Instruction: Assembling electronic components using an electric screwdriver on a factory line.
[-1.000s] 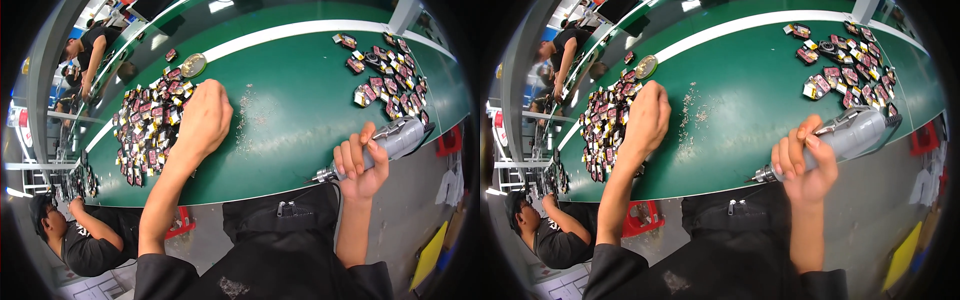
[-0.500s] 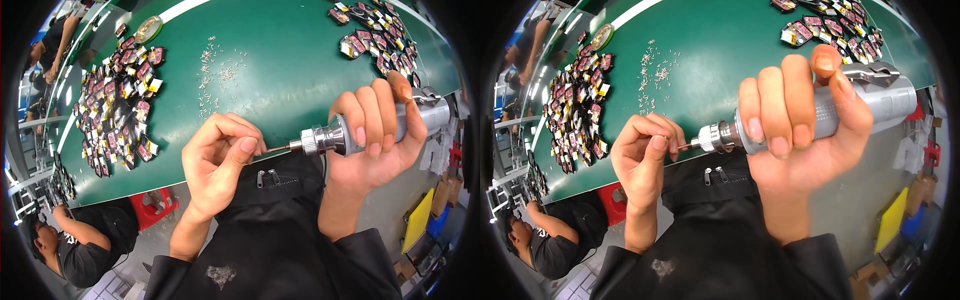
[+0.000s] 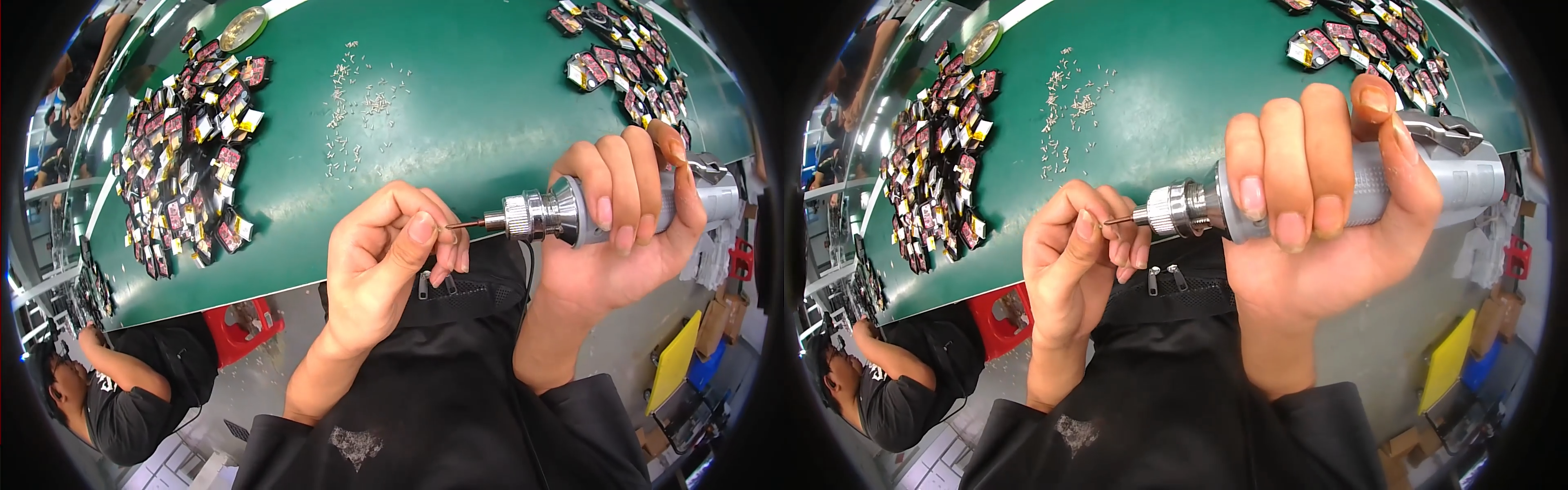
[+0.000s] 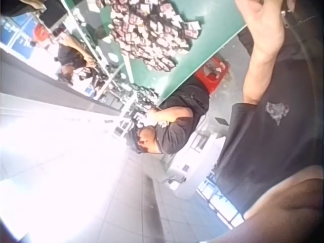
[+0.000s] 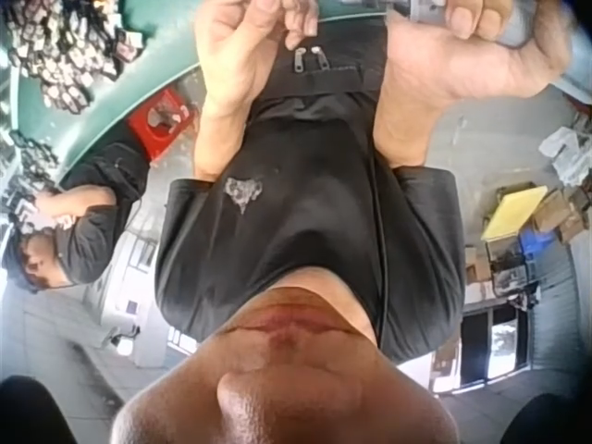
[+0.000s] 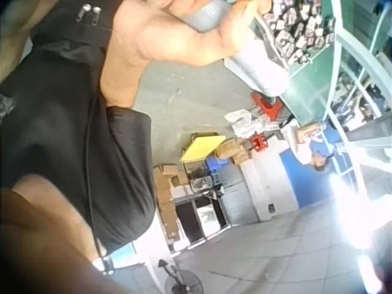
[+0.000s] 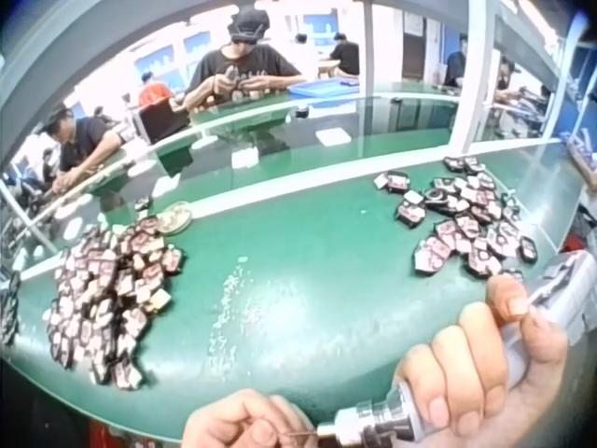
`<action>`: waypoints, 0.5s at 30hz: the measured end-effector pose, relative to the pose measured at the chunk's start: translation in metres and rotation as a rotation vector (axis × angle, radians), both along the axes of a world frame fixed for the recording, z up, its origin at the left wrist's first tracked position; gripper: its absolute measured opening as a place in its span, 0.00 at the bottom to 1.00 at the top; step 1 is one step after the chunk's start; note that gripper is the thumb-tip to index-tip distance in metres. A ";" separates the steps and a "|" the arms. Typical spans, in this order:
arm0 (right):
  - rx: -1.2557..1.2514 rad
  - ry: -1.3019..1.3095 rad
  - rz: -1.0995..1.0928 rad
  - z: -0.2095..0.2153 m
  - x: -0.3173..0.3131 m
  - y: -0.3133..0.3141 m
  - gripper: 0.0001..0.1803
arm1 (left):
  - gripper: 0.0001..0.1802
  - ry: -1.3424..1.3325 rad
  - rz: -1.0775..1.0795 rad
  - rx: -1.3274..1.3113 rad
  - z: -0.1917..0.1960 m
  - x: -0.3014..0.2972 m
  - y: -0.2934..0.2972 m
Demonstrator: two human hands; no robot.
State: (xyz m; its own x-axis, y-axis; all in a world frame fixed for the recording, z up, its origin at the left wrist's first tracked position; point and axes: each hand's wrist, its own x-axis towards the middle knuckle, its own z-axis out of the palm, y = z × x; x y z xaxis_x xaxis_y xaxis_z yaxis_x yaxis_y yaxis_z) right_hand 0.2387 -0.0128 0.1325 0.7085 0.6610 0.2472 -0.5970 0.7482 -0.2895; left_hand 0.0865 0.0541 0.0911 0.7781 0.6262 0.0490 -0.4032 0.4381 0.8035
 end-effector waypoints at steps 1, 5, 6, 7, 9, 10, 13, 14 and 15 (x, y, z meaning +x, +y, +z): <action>0.001 -0.006 0.015 -0.001 0.001 0.000 0.06 | 0.12 0.000 -0.003 -0.001 0.000 0.000 0.000; -0.022 -0.070 0.050 -0.003 0.002 -0.002 0.06 | 0.12 0.052 -0.011 -0.006 0.001 0.000 -0.001; -0.022 -0.069 0.052 -0.003 0.002 -0.002 0.06 | 0.12 0.053 -0.010 -0.006 0.001 0.000 -0.001; -0.018 -0.079 0.049 -0.003 0.001 -0.002 0.06 | 0.12 0.063 -0.015 0.028 0.001 -0.001 0.001; -0.014 -0.088 0.046 -0.003 0.001 -0.003 0.06 | 0.12 0.073 -0.020 0.061 0.002 -0.001 0.001; -0.011 -0.089 0.049 -0.002 0.001 -0.003 0.07 | 0.12 0.079 -0.011 0.072 0.003 -0.001 0.000; -0.004 -0.073 0.052 -0.002 0.000 -0.003 0.07 | 0.12 0.067 -0.001 0.092 0.002 -0.001 -0.002; 0.001 -0.056 0.052 -0.002 0.000 -0.003 0.07 | 0.12 0.048 0.002 0.102 0.002 -0.001 -0.002; -0.001 -0.056 0.052 -0.002 0.000 -0.003 0.07 | 0.12 0.049 0.002 0.100 0.002 -0.001 -0.002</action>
State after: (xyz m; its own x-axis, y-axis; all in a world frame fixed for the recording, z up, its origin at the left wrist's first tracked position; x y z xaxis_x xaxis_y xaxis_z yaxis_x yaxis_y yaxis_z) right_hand 0.2385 -0.0162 0.1310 0.6582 0.6971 0.2845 -0.6182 0.7160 -0.3242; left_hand 0.0850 0.0521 0.0934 0.7801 0.6212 0.0736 -0.3632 0.3539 0.8619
